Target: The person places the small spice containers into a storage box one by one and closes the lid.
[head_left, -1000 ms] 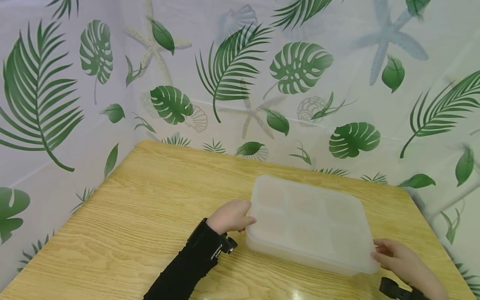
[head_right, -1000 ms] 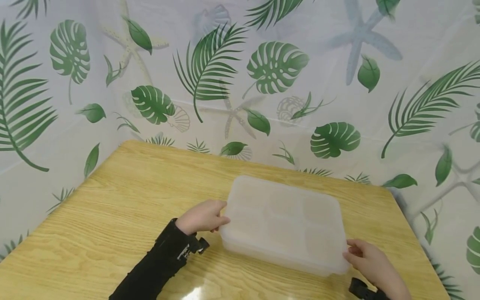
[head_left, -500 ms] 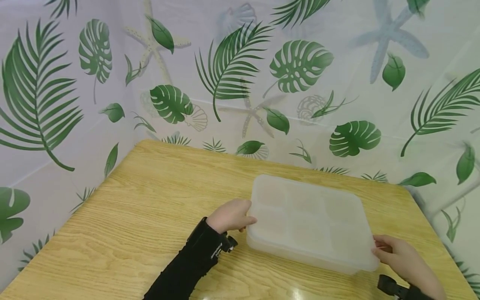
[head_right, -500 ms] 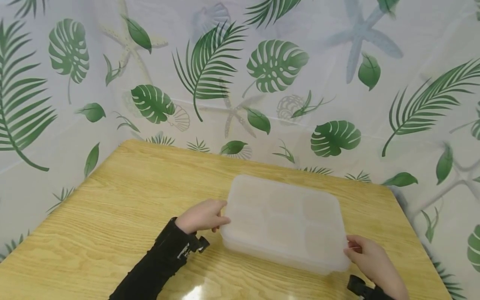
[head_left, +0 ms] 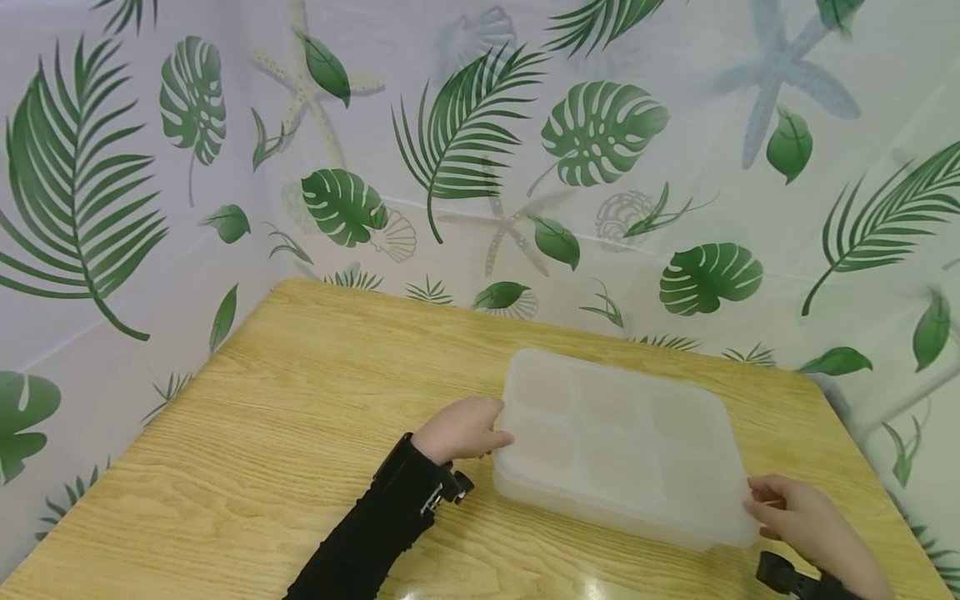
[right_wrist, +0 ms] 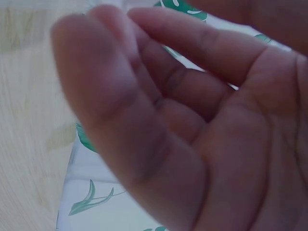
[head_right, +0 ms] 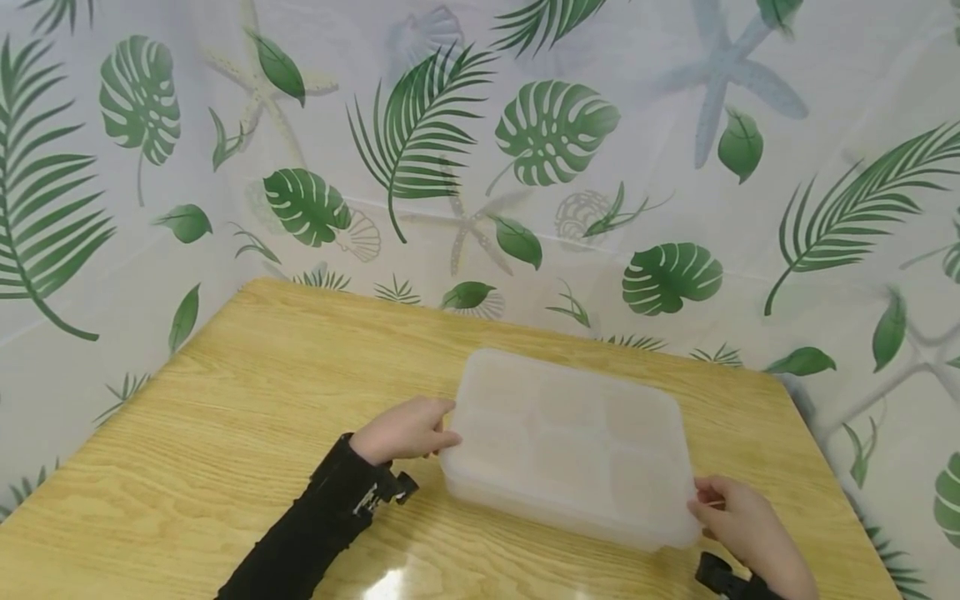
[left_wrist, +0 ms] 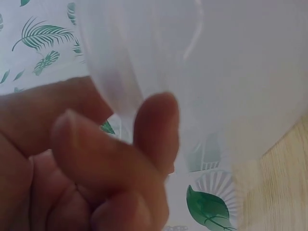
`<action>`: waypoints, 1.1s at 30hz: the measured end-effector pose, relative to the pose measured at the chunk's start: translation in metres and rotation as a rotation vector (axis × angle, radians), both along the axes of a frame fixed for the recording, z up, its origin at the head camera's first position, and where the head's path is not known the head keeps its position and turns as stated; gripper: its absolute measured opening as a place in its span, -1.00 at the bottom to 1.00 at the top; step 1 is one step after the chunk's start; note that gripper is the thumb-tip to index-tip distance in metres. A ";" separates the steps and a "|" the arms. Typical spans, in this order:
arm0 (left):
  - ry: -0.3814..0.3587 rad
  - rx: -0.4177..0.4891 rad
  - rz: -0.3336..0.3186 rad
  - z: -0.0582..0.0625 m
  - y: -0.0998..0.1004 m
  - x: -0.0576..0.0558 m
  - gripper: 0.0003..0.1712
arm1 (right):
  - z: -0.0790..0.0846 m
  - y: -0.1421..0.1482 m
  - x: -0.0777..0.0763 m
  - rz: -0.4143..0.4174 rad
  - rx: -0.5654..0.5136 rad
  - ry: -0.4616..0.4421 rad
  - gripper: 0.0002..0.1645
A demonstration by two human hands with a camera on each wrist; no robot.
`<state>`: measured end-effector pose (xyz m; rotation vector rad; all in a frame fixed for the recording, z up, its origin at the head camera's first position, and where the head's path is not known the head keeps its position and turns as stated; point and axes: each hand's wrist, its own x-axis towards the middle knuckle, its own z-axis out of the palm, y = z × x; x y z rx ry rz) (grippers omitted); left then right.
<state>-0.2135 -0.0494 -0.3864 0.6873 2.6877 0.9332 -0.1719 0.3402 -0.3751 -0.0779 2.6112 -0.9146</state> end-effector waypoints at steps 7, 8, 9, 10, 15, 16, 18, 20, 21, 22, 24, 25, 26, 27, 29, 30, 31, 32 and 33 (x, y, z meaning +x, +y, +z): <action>0.053 -0.068 0.042 0.001 -0.002 -0.004 -0.54 | 0.005 -0.002 -0.001 0.003 0.022 0.012 -0.31; 0.050 -0.064 0.047 0.000 -0.003 -0.005 -0.48 | 0.006 -0.003 -0.001 0.003 0.035 0.022 -0.28; 0.041 -0.051 0.051 -0.001 -0.004 -0.006 -0.46 | 0.007 -0.004 -0.001 0.003 0.053 0.035 -0.26; 0.037 -0.037 0.051 -0.002 -0.004 -0.008 -0.43 | 0.008 -0.005 0.000 0.003 0.073 0.053 -0.24; 0.034 0.013 0.011 -0.011 -0.005 -0.014 -0.30 | 0.015 -0.012 0.004 0.004 0.176 0.146 -0.21; 0.039 0.016 -0.001 -0.013 -0.004 -0.016 -0.28 | 0.016 -0.014 0.004 0.016 0.194 0.173 -0.22; 0.056 0.012 -0.024 -0.017 -0.003 -0.021 -0.26 | 0.017 -0.017 0.001 0.052 0.227 0.214 -0.26; 0.110 -0.024 -0.049 -0.021 -0.001 -0.028 -0.29 | 0.018 -0.018 -0.004 0.115 0.264 0.259 -0.33; 0.132 -0.038 -0.065 -0.022 -0.001 -0.031 -0.31 | 0.017 -0.019 -0.007 0.149 0.284 0.282 -0.38; 0.152 -0.052 -0.083 -0.023 -0.001 -0.034 -0.34 | 0.015 -0.019 -0.010 0.179 0.298 0.297 -0.42; 0.188 -0.089 -0.116 -0.024 -0.001 -0.041 -0.38 | 0.011 -0.019 -0.015 0.237 0.333 0.326 -0.48; 0.195 -0.104 -0.129 -0.023 -0.001 -0.044 -0.40 | 0.009 -0.018 -0.018 0.264 0.350 0.335 -0.50; 0.196 -0.112 -0.140 -0.022 -0.001 -0.047 -0.41 | 0.007 -0.017 -0.021 0.287 0.361 0.344 -0.51; 0.199 -0.125 -0.147 -0.021 -0.001 -0.051 -0.41 | 0.004 -0.017 -0.024 0.307 0.371 0.362 -0.52; 0.219 -0.158 -0.154 -0.019 -0.001 -0.059 -0.41 | 0.001 -0.015 -0.031 0.341 0.396 0.384 -0.50; 0.229 -0.172 -0.157 -0.019 0.000 -0.063 -0.41 | 0.000 -0.014 -0.035 0.354 0.406 0.391 -0.49; 0.231 -0.182 -0.163 -0.020 0.000 -0.068 -0.41 | -0.001 -0.013 -0.038 0.362 0.412 0.394 -0.48; 0.231 -0.188 -0.171 -0.020 0.001 -0.072 -0.40 | -0.002 -0.012 -0.042 0.369 0.414 0.393 -0.47; 0.231 -0.198 -0.179 -0.020 0.001 -0.075 -0.40 | -0.002 -0.011 -0.046 0.376 0.414 0.390 -0.46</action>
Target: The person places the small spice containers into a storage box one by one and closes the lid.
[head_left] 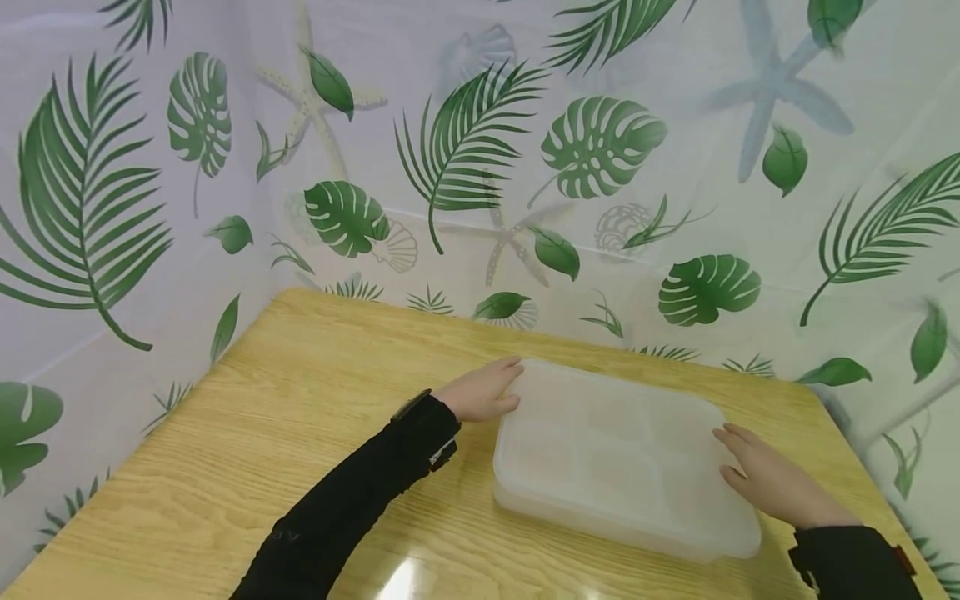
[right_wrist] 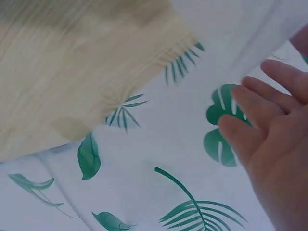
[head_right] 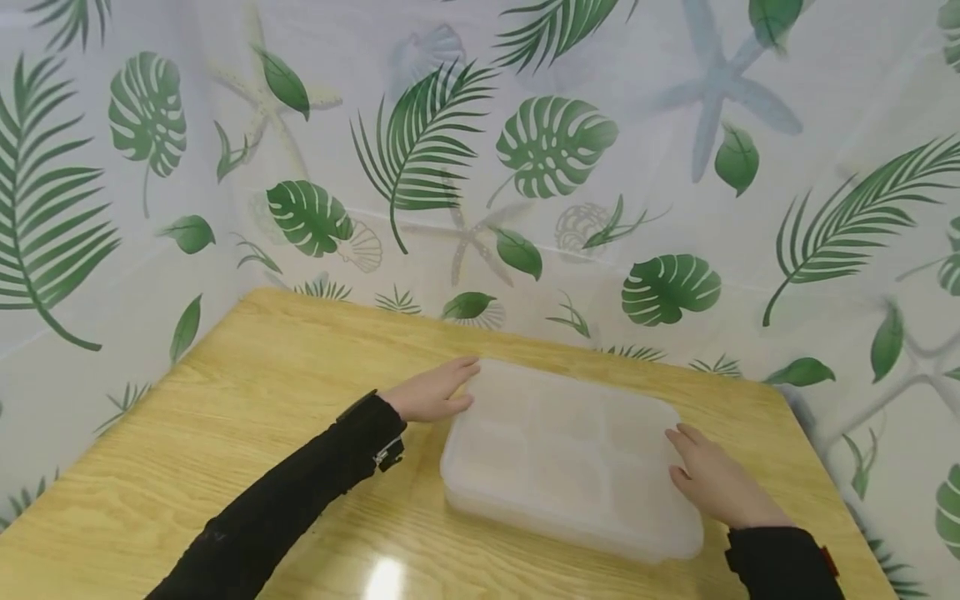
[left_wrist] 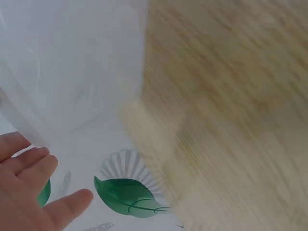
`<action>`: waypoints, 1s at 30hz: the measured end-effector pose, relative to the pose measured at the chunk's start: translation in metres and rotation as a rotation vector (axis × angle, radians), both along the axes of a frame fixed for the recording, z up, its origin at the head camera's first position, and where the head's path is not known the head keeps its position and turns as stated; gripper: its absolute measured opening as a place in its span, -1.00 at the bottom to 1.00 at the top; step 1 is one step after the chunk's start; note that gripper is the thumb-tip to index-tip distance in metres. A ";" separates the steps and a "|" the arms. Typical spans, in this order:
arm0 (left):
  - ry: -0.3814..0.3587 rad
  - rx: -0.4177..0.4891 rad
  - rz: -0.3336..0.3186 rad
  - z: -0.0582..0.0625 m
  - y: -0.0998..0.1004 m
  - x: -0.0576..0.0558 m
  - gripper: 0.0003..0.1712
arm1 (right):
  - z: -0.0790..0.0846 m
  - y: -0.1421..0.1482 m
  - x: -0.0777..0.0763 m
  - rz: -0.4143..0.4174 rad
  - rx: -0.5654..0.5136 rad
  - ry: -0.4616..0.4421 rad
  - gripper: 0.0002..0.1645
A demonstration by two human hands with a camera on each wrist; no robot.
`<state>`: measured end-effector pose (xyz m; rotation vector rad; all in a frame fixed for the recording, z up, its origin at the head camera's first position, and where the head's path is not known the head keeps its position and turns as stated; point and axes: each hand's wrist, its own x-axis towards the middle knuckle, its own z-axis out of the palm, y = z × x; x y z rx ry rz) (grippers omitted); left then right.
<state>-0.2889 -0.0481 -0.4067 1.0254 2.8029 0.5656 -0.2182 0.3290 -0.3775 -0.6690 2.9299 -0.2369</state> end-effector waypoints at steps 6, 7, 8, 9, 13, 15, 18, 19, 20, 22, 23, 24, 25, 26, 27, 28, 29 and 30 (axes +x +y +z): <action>-0.061 -0.027 -0.008 0.003 0.002 -0.010 -0.35 | -0.003 0.000 -0.022 0.017 -0.014 -0.040 -0.41; -0.070 -0.031 0.000 0.003 0.003 -0.011 -0.34 | -0.004 -0.001 -0.025 0.014 -0.014 -0.042 -0.40; -0.079 -0.035 0.007 0.005 0.004 -0.011 -0.34 | -0.005 -0.001 -0.027 0.017 -0.014 -0.035 -0.41; -0.087 -0.036 0.015 0.006 0.005 -0.011 -0.33 | -0.006 -0.001 -0.029 0.016 -0.017 -0.033 -0.41; -0.090 -0.059 0.017 0.008 0.009 -0.010 -0.33 | -0.011 0.001 -0.030 0.002 -0.027 -0.007 -0.43; -0.079 -0.071 0.012 0.009 0.010 -0.010 -0.33 | -0.013 0.002 -0.029 -0.006 -0.036 0.010 -0.43; -0.069 -0.085 0.006 0.007 0.011 -0.010 -0.34 | -0.017 0.003 -0.029 -0.010 -0.030 0.037 -0.44; -0.070 -0.082 0.003 0.007 0.012 -0.010 -0.34 | -0.018 0.004 -0.028 -0.010 -0.025 0.048 -0.45; -0.071 -0.074 0.001 0.006 0.011 -0.009 -0.34 | -0.019 0.004 -0.028 -0.010 -0.026 0.047 -0.45; -0.077 -0.058 0.001 0.006 0.011 -0.009 -0.34 | -0.020 0.004 -0.029 -0.011 -0.017 0.048 -0.45; -0.079 -0.051 0.002 0.005 0.010 -0.009 -0.34 | -0.021 0.004 -0.029 -0.009 -0.012 0.051 -0.44; -0.083 -0.040 0.003 0.004 0.010 -0.008 -0.34 | -0.021 0.003 -0.030 -0.008 -0.007 0.054 -0.44; -0.084 -0.034 0.002 0.003 0.009 -0.008 -0.34 | -0.021 0.002 -0.030 -0.006 -0.005 0.056 -0.44; -0.084 -0.033 0.001 0.001 0.009 -0.009 -0.34 | -0.021 0.002 -0.031 -0.005 -0.003 0.058 -0.44; -0.086 -0.034 -0.004 0.000 0.009 -0.009 -0.34 | -0.021 0.001 -0.031 -0.005 0.007 0.069 -0.44; -0.089 -0.032 -0.009 -0.001 0.009 -0.010 -0.35 | -0.021 0.001 -0.031 -0.005 0.014 0.078 -0.45; -0.088 -0.034 -0.015 -0.002 0.009 -0.010 -0.35 | -0.022 0.000 -0.030 -0.005 0.017 0.088 -0.45; -0.091 -0.033 -0.021 -0.002 0.009 -0.010 -0.35 | -0.022 0.001 -0.030 -0.007 0.020 0.094 -0.46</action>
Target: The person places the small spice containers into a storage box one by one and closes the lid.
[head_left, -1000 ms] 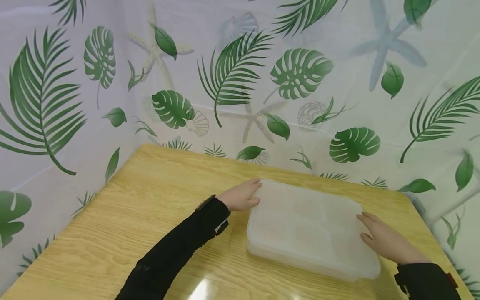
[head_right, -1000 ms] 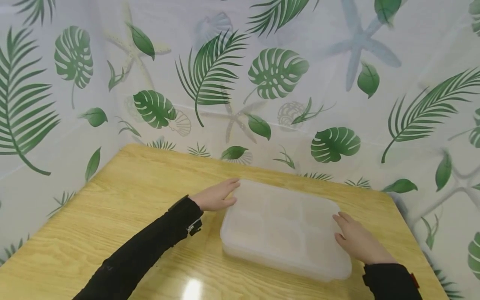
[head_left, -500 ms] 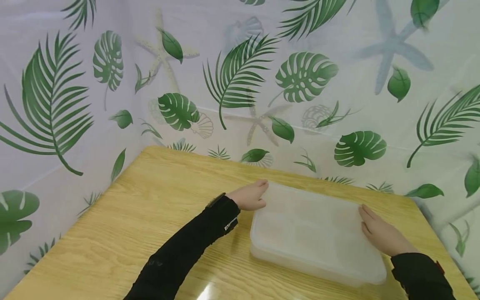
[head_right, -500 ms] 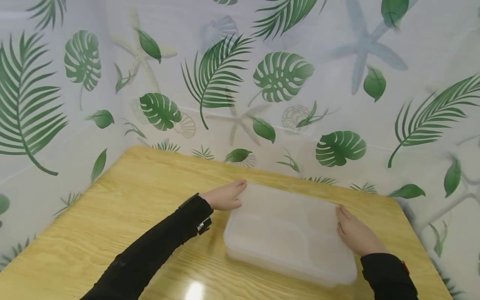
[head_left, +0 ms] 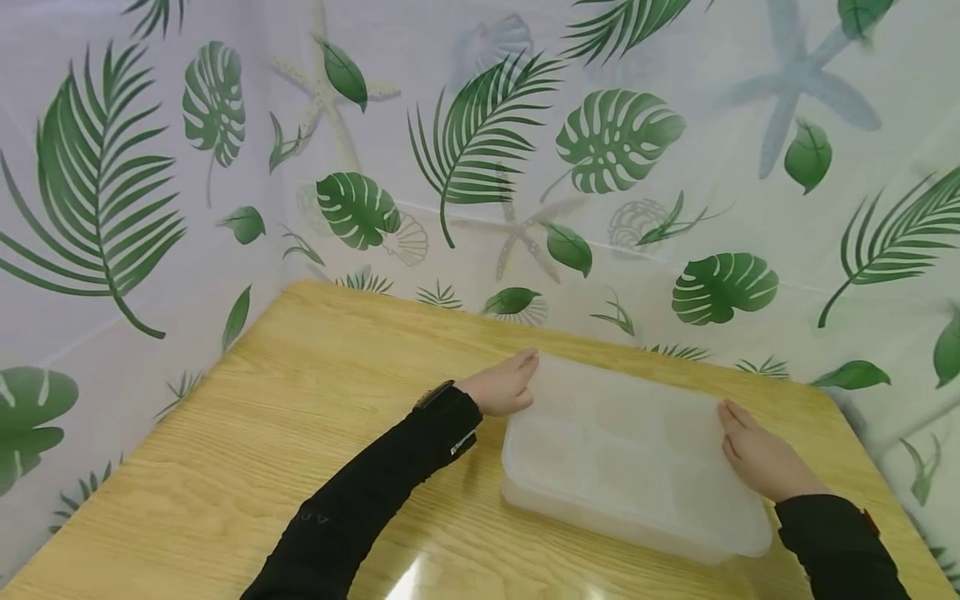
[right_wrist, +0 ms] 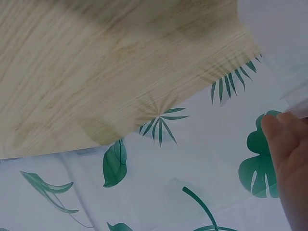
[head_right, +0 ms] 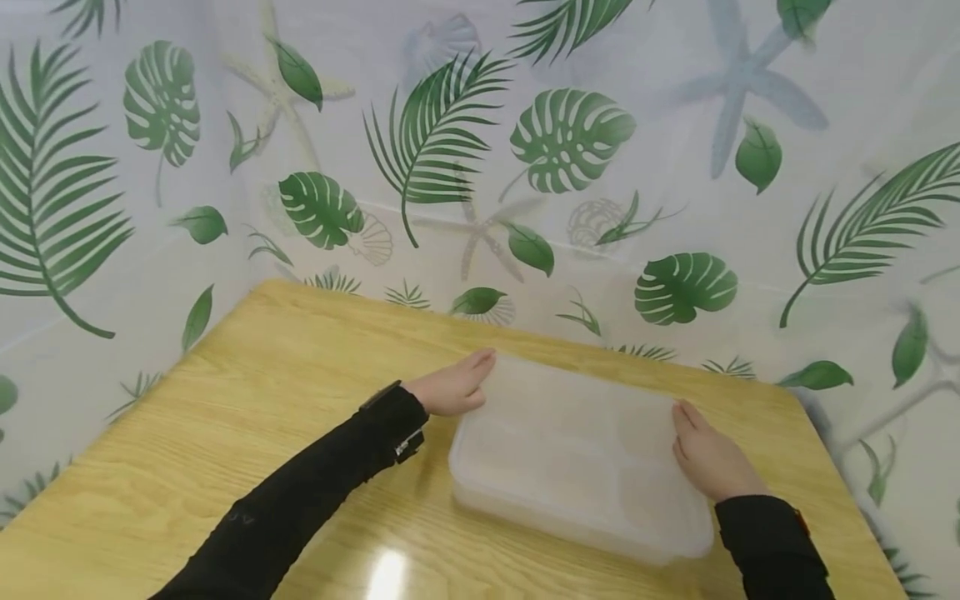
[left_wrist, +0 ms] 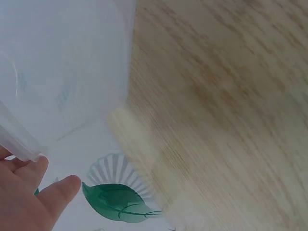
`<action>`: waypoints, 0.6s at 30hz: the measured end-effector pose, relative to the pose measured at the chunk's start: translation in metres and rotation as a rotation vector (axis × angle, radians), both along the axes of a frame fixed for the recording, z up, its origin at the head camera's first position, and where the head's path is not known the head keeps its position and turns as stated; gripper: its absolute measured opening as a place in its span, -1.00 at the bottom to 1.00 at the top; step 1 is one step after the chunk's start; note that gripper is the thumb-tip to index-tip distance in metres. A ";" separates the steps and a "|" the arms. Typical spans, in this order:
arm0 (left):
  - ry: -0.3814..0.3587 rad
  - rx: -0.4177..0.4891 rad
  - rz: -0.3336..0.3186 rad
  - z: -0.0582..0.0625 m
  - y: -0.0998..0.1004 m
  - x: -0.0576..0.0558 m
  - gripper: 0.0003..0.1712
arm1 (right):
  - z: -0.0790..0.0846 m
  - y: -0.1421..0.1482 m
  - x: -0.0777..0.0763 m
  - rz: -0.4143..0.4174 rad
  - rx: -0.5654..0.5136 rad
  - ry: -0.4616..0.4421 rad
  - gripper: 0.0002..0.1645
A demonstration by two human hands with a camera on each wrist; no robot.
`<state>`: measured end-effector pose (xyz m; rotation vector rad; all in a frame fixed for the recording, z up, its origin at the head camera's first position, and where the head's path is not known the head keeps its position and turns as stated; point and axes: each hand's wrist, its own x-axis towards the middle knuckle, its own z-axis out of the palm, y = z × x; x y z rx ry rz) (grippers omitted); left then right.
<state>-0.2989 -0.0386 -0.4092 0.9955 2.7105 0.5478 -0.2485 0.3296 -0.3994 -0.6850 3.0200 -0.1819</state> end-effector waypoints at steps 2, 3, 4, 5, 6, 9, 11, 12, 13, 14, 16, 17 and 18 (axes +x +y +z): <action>-0.002 -0.007 -0.007 -0.001 0.000 -0.001 -0.35 | 0.000 0.000 0.000 -0.006 0.003 0.005 -0.45; -0.005 -0.005 -0.008 -0.001 0.000 -0.001 -0.35 | -0.001 -0.001 0.001 -0.010 0.000 0.003 -0.45; -0.008 -0.004 -0.007 0.000 -0.001 0.000 -0.35 | -0.001 -0.001 0.001 -0.013 -0.004 0.002 -0.44; -0.011 -0.006 -0.006 0.001 -0.001 0.000 -0.35 | -0.001 -0.001 0.000 -0.016 -0.011 0.000 -0.44; -0.016 -0.007 -0.005 0.001 -0.001 0.000 -0.35 | -0.001 -0.002 0.000 -0.017 -0.021 -0.004 -0.44; -0.008 -0.009 0.002 0.004 -0.002 0.000 -0.36 | -0.001 -0.004 -0.001 -0.019 -0.054 -0.005 -0.45; 0.012 -0.010 0.013 0.005 -0.002 0.001 -0.37 | 0.000 -0.004 -0.002 -0.019 -0.073 -0.012 -0.45; 0.037 -0.019 0.022 0.005 -0.003 0.002 -0.38 | 0.000 -0.003 -0.002 -0.022 -0.086 -0.020 -0.46; 0.062 -0.032 0.030 0.005 -0.003 0.004 -0.39 | 0.001 -0.003 -0.001 -0.032 -0.104 -0.043 -0.45; 0.081 -0.042 0.040 0.005 -0.003 0.006 -0.40 | 0.002 -0.001 0.001 -0.043 -0.125 -0.073 -0.43; 0.119 -0.080 0.055 0.004 -0.004 0.014 -0.39 | 0.002 0.002 0.007 -0.067 -0.159 -0.133 -0.37; 0.139 -0.102 0.059 0.005 -0.005 0.020 -0.38 | 0.002 0.004 0.012 -0.081 -0.184 -0.164 -0.34; 0.158 -0.129 0.060 0.005 -0.007 0.026 -0.37 | 0.002 0.006 0.017 -0.090 -0.212 -0.194 -0.30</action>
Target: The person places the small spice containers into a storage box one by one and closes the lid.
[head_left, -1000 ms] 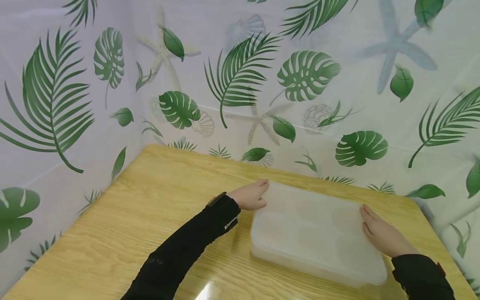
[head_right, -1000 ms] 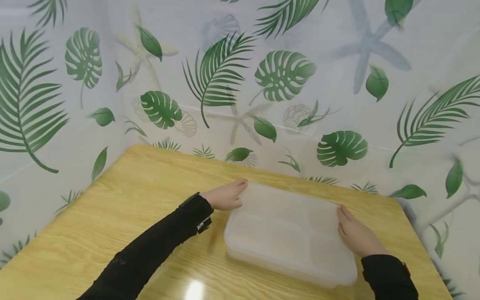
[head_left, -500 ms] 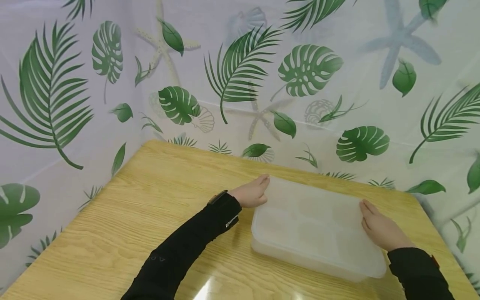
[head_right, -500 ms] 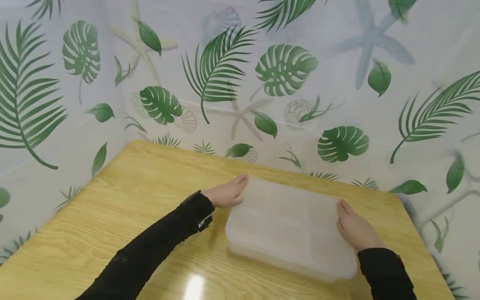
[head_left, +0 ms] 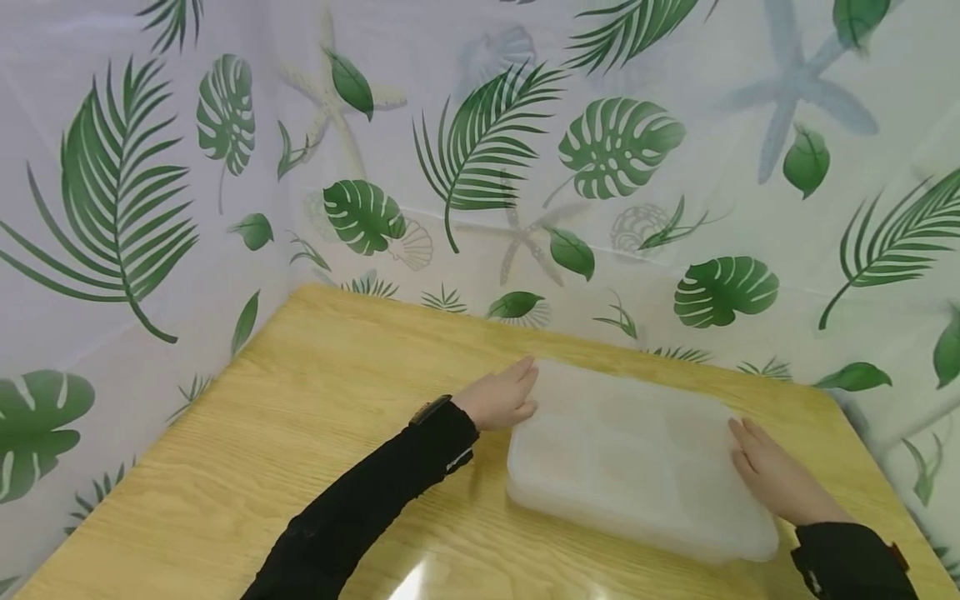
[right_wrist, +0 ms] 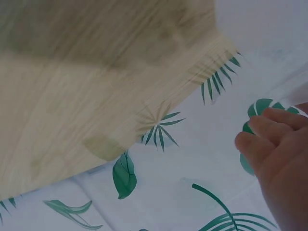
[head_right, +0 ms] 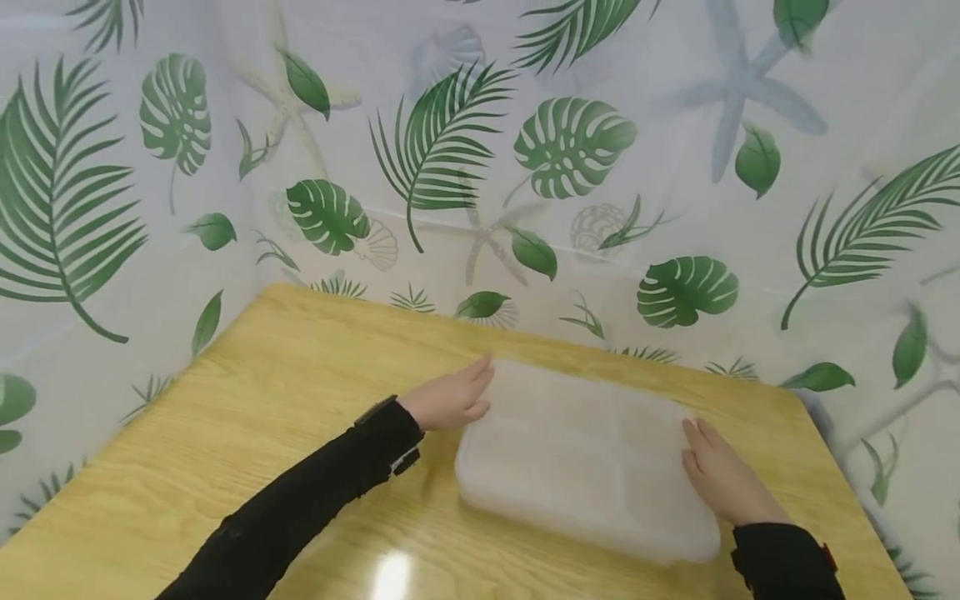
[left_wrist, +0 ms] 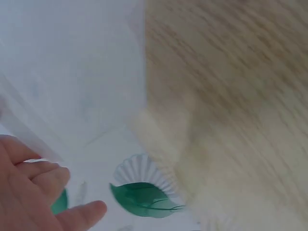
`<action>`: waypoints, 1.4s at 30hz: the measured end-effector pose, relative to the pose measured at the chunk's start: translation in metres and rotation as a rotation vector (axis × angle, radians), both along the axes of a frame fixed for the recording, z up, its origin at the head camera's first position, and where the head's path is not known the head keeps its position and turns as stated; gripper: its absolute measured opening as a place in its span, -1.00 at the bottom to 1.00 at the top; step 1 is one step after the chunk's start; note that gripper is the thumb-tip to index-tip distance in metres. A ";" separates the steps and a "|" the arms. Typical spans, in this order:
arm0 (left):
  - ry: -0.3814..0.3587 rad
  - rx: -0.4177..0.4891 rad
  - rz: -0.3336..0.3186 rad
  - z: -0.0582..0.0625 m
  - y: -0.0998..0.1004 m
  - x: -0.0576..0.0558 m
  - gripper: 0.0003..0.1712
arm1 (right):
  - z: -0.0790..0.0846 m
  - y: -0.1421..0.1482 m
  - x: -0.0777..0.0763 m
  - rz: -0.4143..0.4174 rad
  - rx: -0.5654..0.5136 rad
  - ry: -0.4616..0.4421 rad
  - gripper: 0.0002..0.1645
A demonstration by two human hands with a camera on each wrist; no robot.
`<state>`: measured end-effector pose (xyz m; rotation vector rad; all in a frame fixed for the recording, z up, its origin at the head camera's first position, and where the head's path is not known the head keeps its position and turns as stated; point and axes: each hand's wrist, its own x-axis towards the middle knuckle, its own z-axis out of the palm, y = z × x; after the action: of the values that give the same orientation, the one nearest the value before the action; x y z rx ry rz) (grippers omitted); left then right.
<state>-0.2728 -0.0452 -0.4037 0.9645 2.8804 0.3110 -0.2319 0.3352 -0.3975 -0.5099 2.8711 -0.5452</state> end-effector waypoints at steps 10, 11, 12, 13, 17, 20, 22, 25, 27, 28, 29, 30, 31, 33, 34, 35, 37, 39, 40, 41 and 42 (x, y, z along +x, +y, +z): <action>0.136 -0.095 -0.088 0.007 -0.007 0.060 -0.33 | -0.010 -0.004 0.055 -0.035 -0.134 -0.027 -0.26; 0.147 -0.092 -0.089 0.006 -0.007 0.064 -0.33 | -0.011 -0.005 0.059 -0.043 -0.138 -0.025 -0.26; 0.153 -0.087 -0.087 0.005 -0.007 0.067 -0.32 | -0.011 -0.007 0.063 -0.053 -0.141 -0.027 -0.25; 0.153 -0.074 -0.086 0.003 -0.007 0.070 -0.31 | -0.011 -0.008 0.066 -0.064 -0.143 -0.032 -0.24; 0.138 0.001 -0.093 -0.004 -0.006 0.078 -0.26 | -0.013 -0.011 0.076 -0.102 -0.138 -0.025 -0.25; 0.122 0.069 -0.092 -0.011 -0.006 0.081 -0.25 | -0.017 -0.013 0.080 -0.119 -0.131 0.021 -0.28; 0.118 0.111 -0.092 -0.014 -0.006 0.082 -0.26 | -0.020 -0.014 0.082 -0.125 -0.139 0.062 -0.32; 0.126 0.152 -0.102 -0.019 -0.006 0.083 -0.28 | -0.025 -0.014 0.083 -0.123 -0.157 0.110 -0.36; 0.130 0.173 -0.109 -0.020 -0.006 0.084 -0.30 | -0.028 -0.014 0.085 -0.119 -0.175 0.152 -0.39; 0.132 0.181 -0.112 -0.021 -0.006 0.084 -0.30 | -0.029 -0.014 0.085 -0.115 -0.185 0.174 -0.41; 0.135 0.187 -0.114 -0.021 -0.006 0.084 -0.31 | -0.031 -0.014 0.086 -0.116 -0.190 0.192 -0.42; 0.135 0.194 -0.115 -0.021 -0.006 0.084 -0.32 | -0.032 -0.015 0.087 -0.117 -0.196 0.217 -0.44; 0.134 0.201 -0.115 -0.021 -0.007 0.084 -0.32 | -0.033 -0.016 0.087 -0.120 -0.201 0.237 -0.45; 0.134 0.212 -0.114 -0.021 -0.007 0.084 -0.33 | -0.033 -0.017 0.088 -0.129 -0.198 0.263 -0.47; 0.132 0.216 -0.113 -0.021 -0.007 0.084 -0.33 | -0.032 -0.018 0.089 -0.134 -0.192 0.269 -0.48; 0.131 0.221 -0.113 -0.021 -0.007 0.084 -0.34 | -0.032 -0.019 0.089 -0.137 -0.187 0.274 -0.48; 0.124 0.231 -0.111 -0.022 -0.007 0.084 -0.34 | -0.031 -0.020 0.090 -0.139 -0.181 0.279 -0.48; 0.108 0.238 -0.107 -0.023 -0.007 0.084 -0.34 | -0.031 -0.019 0.090 -0.134 -0.179 0.291 -0.49; 0.097 0.242 -0.104 -0.023 -0.007 0.084 -0.34 | -0.032 -0.019 0.089 -0.132 -0.182 0.294 -0.49; 0.085 0.245 -0.100 -0.024 -0.006 0.084 -0.33 | -0.033 -0.019 0.089 -0.128 -0.194 0.306 -0.49; 0.068 0.250 -0.095 -0.024 -0.006 0.084 -0.32 | -0.034 -0.019 0.089 -0.127 -0.204 0.315 -0.49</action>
<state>-0.1888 -0.0515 -0.4277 1.1669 2.8932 0.6544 -0.1433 0.3165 -0.4318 -0.4840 3.1819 -0.8551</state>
